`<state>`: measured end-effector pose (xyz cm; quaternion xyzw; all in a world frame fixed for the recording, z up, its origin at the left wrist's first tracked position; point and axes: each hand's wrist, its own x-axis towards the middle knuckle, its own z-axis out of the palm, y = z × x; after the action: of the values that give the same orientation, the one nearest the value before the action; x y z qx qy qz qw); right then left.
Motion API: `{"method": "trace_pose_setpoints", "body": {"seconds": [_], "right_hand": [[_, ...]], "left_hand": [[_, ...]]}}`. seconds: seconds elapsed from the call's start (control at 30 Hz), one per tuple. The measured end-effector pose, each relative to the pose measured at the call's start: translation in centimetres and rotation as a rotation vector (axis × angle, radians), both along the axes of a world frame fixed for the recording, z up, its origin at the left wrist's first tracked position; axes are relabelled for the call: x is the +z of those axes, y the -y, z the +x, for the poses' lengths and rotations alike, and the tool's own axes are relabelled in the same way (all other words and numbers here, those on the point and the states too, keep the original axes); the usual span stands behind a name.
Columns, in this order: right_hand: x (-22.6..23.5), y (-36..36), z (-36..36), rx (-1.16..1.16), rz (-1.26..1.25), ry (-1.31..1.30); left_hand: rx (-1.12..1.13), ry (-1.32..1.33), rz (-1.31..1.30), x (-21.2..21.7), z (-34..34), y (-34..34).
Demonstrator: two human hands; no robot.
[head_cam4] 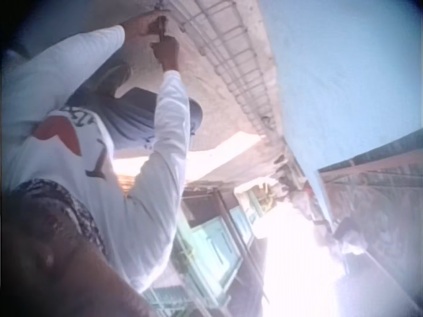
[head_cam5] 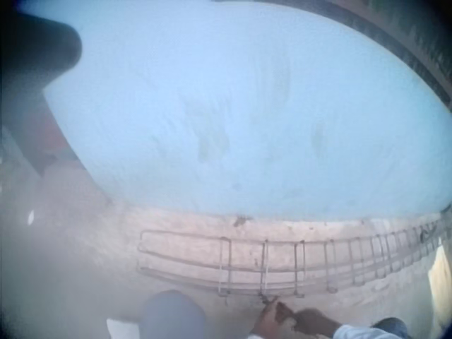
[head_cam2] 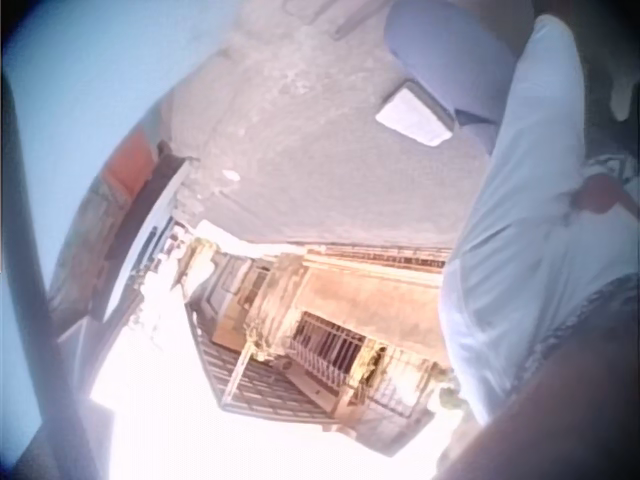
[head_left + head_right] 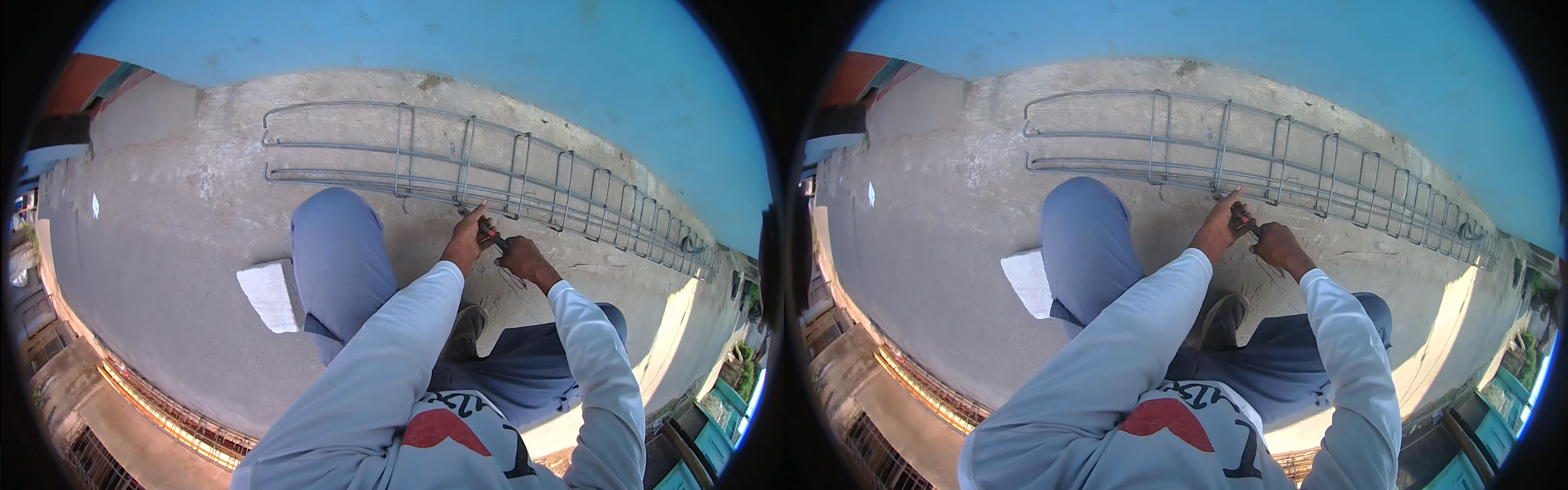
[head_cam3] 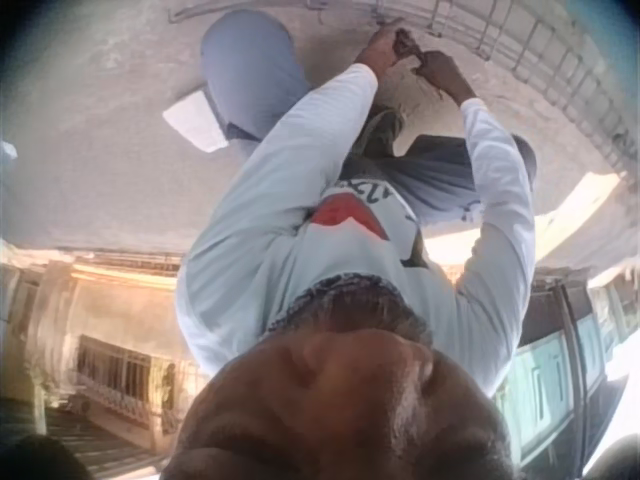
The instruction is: The person sits on the ground and assembles a metal grid structure. They use pliers to bend and twist wire ties, securing the intersections of the metal bars to form a rigid frame.
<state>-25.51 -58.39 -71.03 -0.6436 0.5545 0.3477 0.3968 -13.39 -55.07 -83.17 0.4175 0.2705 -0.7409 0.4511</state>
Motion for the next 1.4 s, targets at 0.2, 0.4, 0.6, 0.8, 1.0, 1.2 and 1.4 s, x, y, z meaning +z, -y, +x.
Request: {"method": "trace_pose_setpoints", "body": {"seconds": [0.2, 0.4, 0.6, 0.8, 1.0, 1.2, 1.4], "right_hand": [[-3.7, -3.7, -1.5, -1.058, 0.664, 0.475], [0.4, -2.7, -1.9, -0.556, 0.28, 0.476], [1.9, -4.3, -0.6, 0.149, -0.215, 0.046], [-2.2, -8.0, -0.1, 0.069, -0.614, -0.036], [-6.8, -6.6, -4.0, -0.334, -0.217, 0.312], [-3.7, -8.4, -2.3, -1.371, 0.752, 0.679], [-2.4, -9.9, 0.3, -1.337, 0.515, 0.566]], "left_hand": [[0.115, -0.232, -0.257, 0.7, 1.0, -1.4], [0.118, -0.144, -0.183, -1.0, 0.1, -0.8], [0.135, -0.118, 0.031, -0.9, -1.3, 1.2], [0.043, -0.028, 0.104, -1.2, -0.9, 1.3], [-0.059, 0.053, -0.047, -0.3, 0.2, -0.1], [0.157, -0.173, -0.128, 1.3, -0.3, -1.9], [-0.169, 0.23, 0.054, -1.7, 1.0, -1.2]]}}
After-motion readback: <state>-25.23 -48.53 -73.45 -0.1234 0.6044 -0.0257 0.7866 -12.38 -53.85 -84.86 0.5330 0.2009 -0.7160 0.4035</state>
